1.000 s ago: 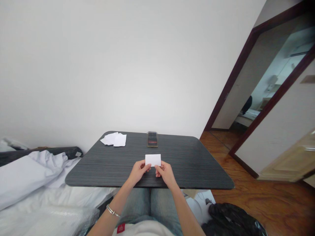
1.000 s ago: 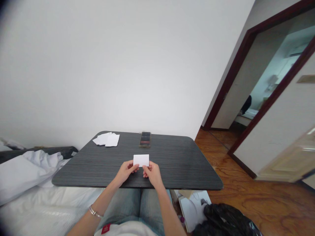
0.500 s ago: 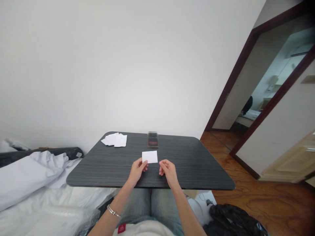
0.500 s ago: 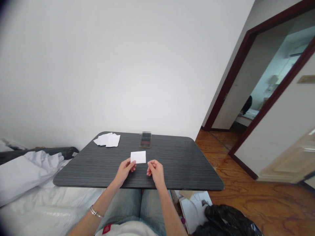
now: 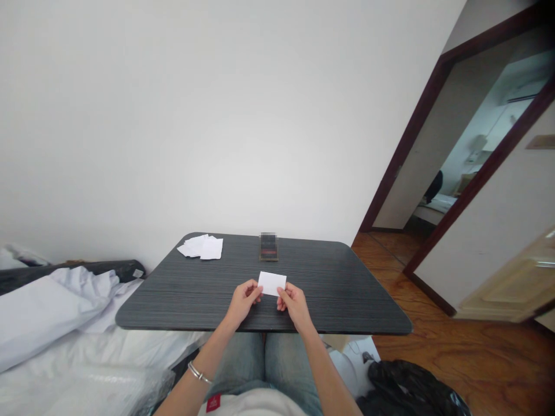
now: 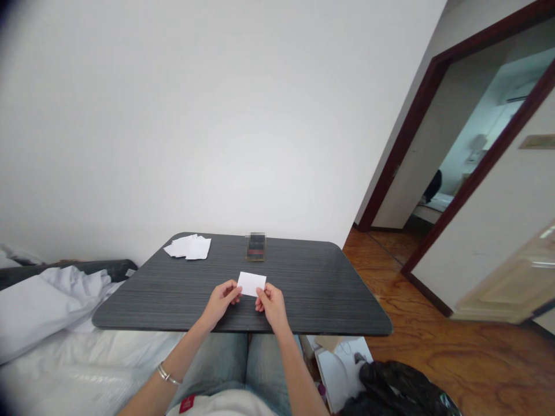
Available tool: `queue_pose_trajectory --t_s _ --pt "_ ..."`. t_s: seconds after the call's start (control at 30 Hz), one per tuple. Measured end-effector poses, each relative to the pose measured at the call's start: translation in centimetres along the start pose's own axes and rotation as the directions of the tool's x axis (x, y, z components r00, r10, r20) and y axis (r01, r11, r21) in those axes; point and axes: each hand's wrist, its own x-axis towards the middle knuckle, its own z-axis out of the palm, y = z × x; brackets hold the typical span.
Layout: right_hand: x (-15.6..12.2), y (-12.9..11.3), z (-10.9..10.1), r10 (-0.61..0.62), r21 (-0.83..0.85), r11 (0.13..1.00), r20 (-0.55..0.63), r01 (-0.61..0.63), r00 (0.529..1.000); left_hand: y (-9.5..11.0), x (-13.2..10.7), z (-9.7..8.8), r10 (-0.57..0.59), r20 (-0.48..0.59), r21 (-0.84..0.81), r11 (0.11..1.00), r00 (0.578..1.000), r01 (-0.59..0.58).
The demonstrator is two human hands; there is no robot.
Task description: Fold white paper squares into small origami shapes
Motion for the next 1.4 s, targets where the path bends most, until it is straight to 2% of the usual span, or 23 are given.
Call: queue_pose_trajectory --t_s 0.33,0.5,0.9,1.4 --pt "-0.01 -0.17 -0.07 0.01 0.03 1.0 -0.016 -0.01 1.0 -0.12 0.04 -0.23 -0.027 -0.047 -0.127 0.992 0.999 0.021" --pt "-0.11 -0.26 -0.05 0.013 0.037 0.999 -0.023 -0.012 1.0 -0.09 -0.01 -0.29 -0.005 -0.046 -0.164 0.986 0.999 -0.002" --pt "-0.22 -0.36 -0.06 0.02 0.086 0.996 -0.04 -0.016 0.999 0.1 -0.14 -0.39 0.001 -0.026 -0.142 0.99 1.0 -0.004" --pt "-0.21 -0.41 -0.11 0.016 0.065 0.998 -0.033 -0.013 0.999 0.46 -0.23 -0.38 -0.003 -0.079 -0.148 0.989 0.997 -0.009"
